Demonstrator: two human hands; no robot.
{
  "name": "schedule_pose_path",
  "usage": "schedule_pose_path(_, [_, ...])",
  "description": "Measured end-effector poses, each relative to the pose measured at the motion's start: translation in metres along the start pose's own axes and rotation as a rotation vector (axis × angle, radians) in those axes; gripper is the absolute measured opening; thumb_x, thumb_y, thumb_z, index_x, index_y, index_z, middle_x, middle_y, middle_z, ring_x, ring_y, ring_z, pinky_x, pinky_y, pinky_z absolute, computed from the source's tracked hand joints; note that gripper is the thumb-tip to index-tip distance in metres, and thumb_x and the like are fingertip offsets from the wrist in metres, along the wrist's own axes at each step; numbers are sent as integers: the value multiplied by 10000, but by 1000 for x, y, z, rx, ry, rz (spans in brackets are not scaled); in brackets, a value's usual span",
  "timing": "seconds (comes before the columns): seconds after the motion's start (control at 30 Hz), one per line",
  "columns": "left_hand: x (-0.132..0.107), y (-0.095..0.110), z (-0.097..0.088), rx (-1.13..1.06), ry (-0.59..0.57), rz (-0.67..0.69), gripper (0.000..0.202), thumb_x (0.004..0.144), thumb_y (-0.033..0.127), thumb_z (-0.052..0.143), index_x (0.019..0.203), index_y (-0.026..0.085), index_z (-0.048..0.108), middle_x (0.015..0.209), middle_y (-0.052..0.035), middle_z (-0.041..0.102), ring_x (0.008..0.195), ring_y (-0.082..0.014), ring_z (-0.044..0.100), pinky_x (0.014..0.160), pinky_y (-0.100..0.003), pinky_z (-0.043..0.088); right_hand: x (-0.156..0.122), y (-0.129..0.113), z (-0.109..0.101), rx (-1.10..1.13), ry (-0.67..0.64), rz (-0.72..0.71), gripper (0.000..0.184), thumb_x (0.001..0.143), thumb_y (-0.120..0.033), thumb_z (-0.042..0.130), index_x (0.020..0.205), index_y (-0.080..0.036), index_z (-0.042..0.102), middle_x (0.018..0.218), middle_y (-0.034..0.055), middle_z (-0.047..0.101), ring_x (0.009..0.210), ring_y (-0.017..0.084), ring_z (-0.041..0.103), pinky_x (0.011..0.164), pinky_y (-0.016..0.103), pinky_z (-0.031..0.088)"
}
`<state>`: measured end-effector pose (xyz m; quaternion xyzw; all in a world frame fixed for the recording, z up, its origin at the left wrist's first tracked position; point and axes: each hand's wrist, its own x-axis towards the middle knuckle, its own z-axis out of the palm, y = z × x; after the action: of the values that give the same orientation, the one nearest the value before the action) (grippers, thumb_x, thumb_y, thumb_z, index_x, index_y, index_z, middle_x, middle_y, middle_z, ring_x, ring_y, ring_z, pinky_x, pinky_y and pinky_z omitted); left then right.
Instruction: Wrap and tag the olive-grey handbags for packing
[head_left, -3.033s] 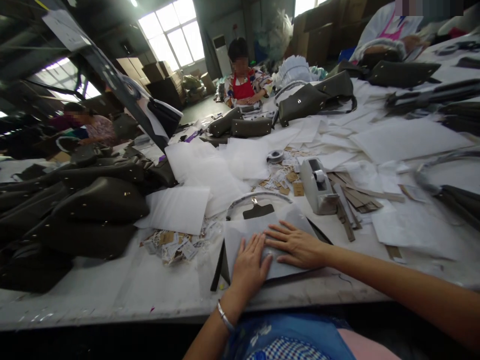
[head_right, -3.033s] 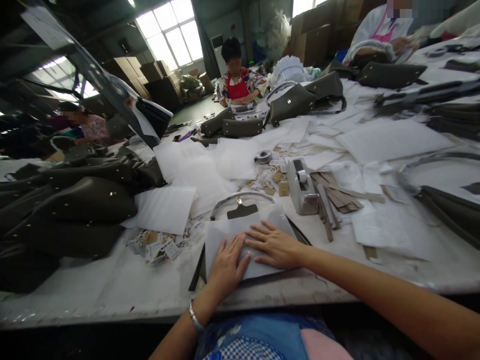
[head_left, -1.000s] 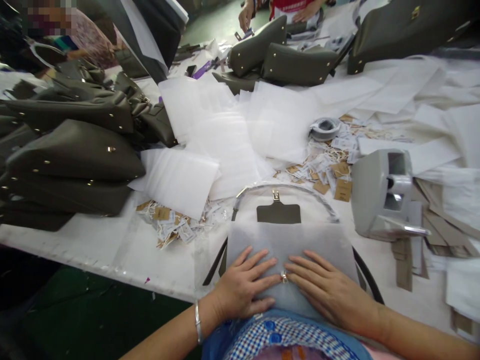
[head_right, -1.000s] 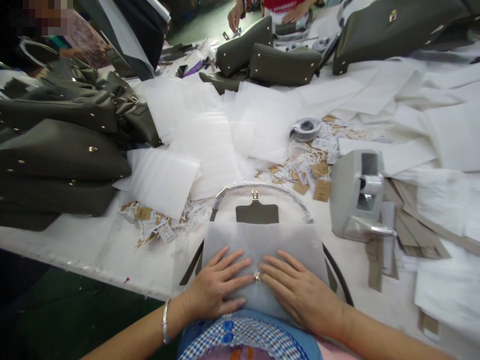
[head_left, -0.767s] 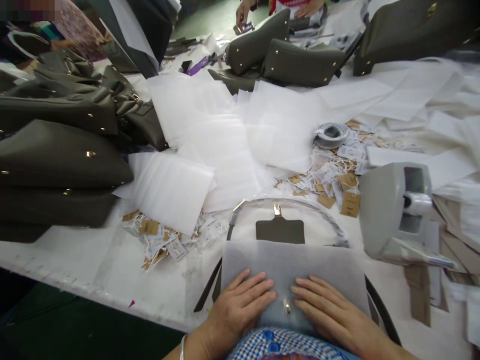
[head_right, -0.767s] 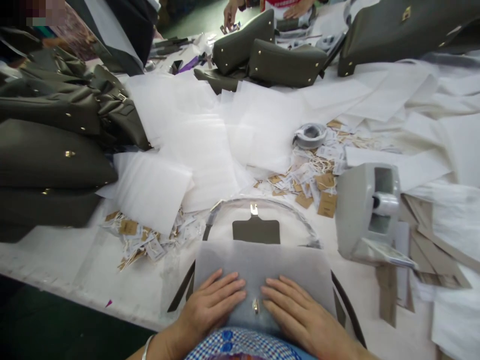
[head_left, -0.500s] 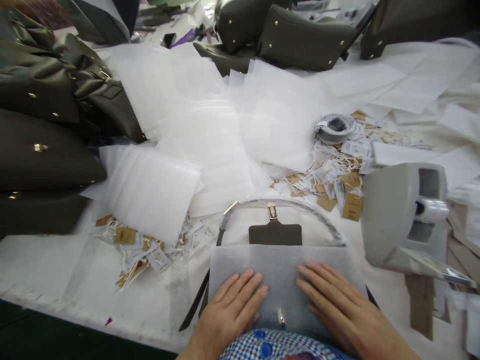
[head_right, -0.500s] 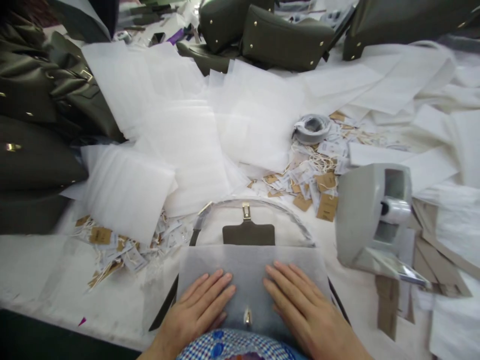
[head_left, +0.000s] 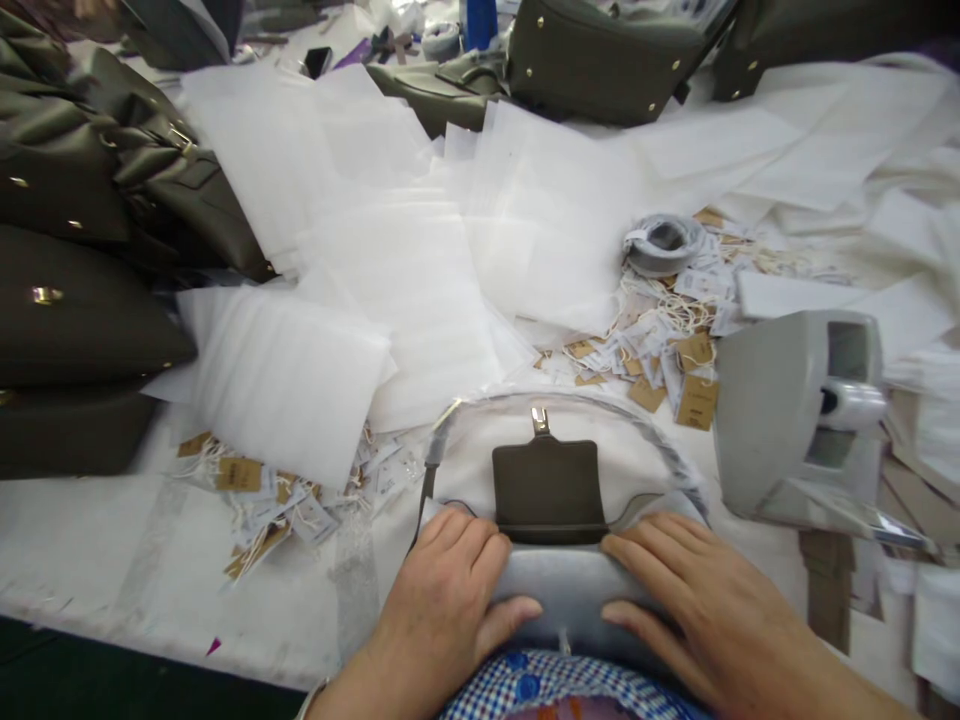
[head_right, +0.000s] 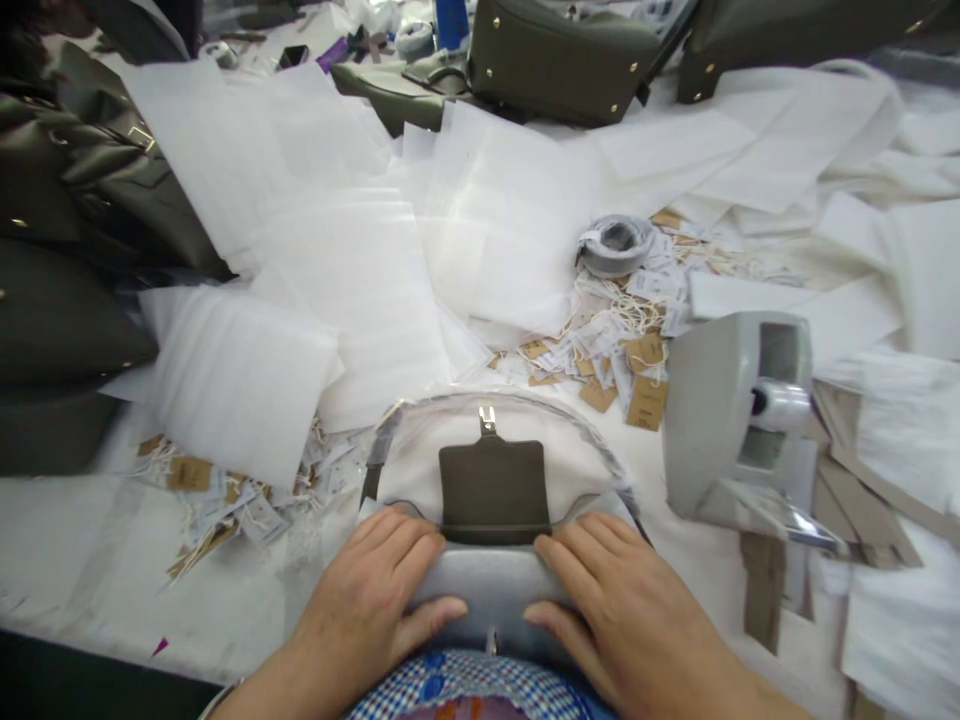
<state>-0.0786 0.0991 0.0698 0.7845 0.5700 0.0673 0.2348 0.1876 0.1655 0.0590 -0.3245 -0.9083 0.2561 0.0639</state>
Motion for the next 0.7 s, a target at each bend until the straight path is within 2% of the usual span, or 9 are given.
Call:
schedule_pose_path(0.1, [-1,1,-2,-19,-24,0,355,928,522,556,988,175,599,933,-65,640,911,-282,582,888,-514,510,3,2,-3,8,-15,-35,341,1003,-492,457,1064,-202,626,942,78,667,851,254,598,815,415,467])
schedule_pose_path(0.23, [-1,0,2,28,-4,-10,333,949,497,522,961,169,576,902,-71,625,901,-284,578,902,-504,492,3,6,5,-38,-30,19,336,1018,-474,428,1006,-198,620,948,80,654,919,271,585,917,450,412])
schedule_pose_path(0.3, [-1,0,4,37,23,6,338,955,507,503,949,175,565,884,-66,621,879,-280,580,873,-485,489,2,8,9,-71,-27,52,338,1006,-491,452,994,-197,617,932,82,645,909,278,578,882,445,410])
schedule_pose_path(0.43, [1,-3,8,81,58,30,365,967,545,444,850,212,540,760,-34,590,718,-259,559,661,-405,451,2,11,13,-84,-37,60,387,987,-560,460,895,-209,596,802,48,624,748,242,559,705,374,389])
schedule_pose_path(0.5, [4,-5,10,119,72,41,399,986,550,379,819,223,536,720,-29,590,676,-255,555,625,-394,423,4,13,13,-65,-50,57,397,992,-567,445,884,-213,591,756,34,619,702,230,555,665,359,366])
schedule_pose_path(0.6, [7,-7,11,160,110,41,423,1017,509,298,804,233,537,676,-22,595,629,-241,553,599,-377,399,7,10,9,-18,-37,91,364,1010,-512,441,829,-227,577,723,23,611,700,233,555,672,359,351])
schedule_pose_path(0.7, [8,-8,12,156,170,72,403,1022,490,290,874,227,557,656,-10,600,598,-216,560,592,-354,400,6,3,7,77,22,111,321,1011,-448,464,795,-234,566,735,10,615,752,224,567,781,361,362])
